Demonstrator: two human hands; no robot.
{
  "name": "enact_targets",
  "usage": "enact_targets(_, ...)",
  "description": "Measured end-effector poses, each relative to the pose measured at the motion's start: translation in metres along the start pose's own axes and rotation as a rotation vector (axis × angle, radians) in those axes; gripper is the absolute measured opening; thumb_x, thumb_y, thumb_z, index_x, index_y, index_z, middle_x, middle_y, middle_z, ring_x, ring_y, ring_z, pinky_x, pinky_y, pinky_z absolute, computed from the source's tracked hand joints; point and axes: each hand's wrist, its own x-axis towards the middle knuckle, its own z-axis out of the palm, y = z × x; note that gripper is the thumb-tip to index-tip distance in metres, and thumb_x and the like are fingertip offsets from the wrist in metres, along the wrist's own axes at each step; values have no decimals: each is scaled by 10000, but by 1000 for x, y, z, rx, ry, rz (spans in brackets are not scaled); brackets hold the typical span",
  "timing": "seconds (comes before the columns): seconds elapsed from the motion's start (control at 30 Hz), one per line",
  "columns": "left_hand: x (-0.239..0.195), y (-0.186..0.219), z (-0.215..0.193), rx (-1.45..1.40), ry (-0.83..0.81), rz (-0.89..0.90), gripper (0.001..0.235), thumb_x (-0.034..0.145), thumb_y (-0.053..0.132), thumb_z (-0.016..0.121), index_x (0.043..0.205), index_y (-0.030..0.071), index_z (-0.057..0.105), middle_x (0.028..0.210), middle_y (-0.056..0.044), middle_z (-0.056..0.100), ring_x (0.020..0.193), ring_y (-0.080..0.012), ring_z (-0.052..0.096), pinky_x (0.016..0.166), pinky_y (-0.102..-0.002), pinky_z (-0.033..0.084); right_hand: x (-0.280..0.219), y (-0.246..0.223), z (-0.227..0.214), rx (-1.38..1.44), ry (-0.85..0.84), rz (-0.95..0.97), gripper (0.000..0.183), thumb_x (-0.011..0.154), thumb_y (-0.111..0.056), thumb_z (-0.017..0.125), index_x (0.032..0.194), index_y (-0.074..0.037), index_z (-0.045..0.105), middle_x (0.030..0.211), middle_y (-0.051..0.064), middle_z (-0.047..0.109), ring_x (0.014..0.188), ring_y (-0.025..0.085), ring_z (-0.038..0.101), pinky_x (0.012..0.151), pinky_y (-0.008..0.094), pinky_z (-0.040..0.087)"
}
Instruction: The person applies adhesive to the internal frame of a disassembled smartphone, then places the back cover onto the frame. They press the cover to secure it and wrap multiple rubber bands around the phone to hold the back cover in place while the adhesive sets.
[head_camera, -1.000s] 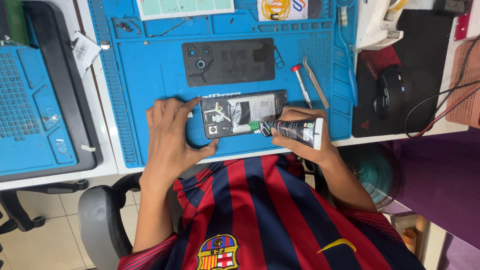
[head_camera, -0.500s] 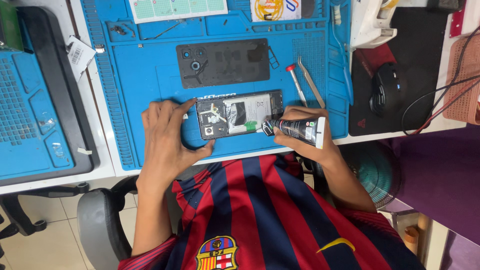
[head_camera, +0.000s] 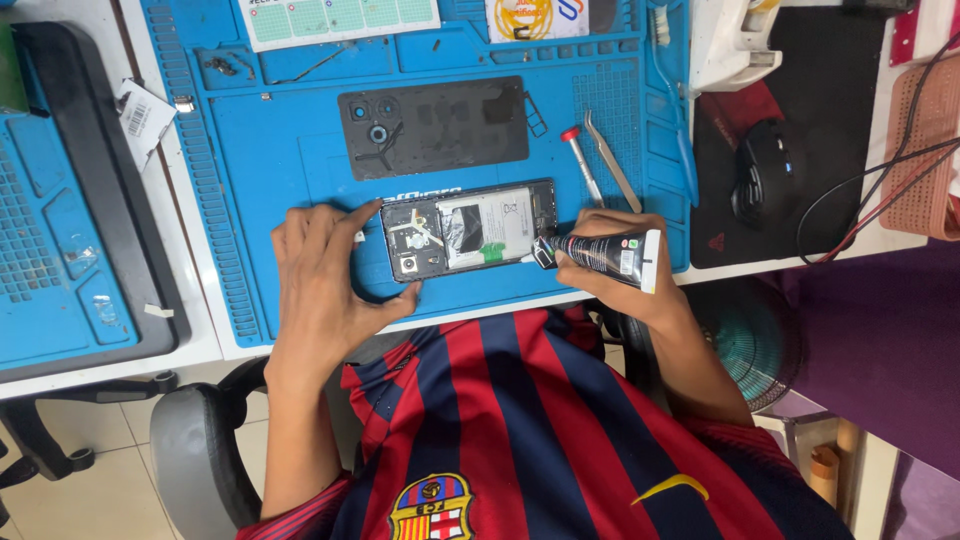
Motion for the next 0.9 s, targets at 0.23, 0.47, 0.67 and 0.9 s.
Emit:
enact_targets(0.23,0,1,0,-3,-12,-16,816,581,299,919,1292,-2,651,1002,-113,527,1025,-320,471,950,-467,354,-2,4,-4,21,5,-14,152,739,48,814,797,32,675,735,74,662,631,117,608,555,257,448)
enact_targets(0.47,0,1,0,-2,-8,-18,814,580,299,919,1287,0,651,1016,-116,522,1039,-320,474,959,-464,360,-5,5,-9,31,7,32,138,745,49,812,799,37,686,723,74,661,619,105,595,545,253,430)
enact_targets(0.67,0,0,1,5,-7,-17,810,578,296,919,1283,4,649,1032,-117,524,1053,-327,477,968,-468,359,-6,4,-14,57,18,23,136,754,42,806,808,36,682,726,69,646,630,100,572,565,260,418)
enact_targets(0.9,0,-1,2,13,-5,-11,810,574,293,921,1280,7,646,1041,-115,524,1064,-326,477,979,-469,358,-8,6,-16,19,26,82,126,746,37,808,769,32,685,685,62,642,592,95,564,535,259,401)
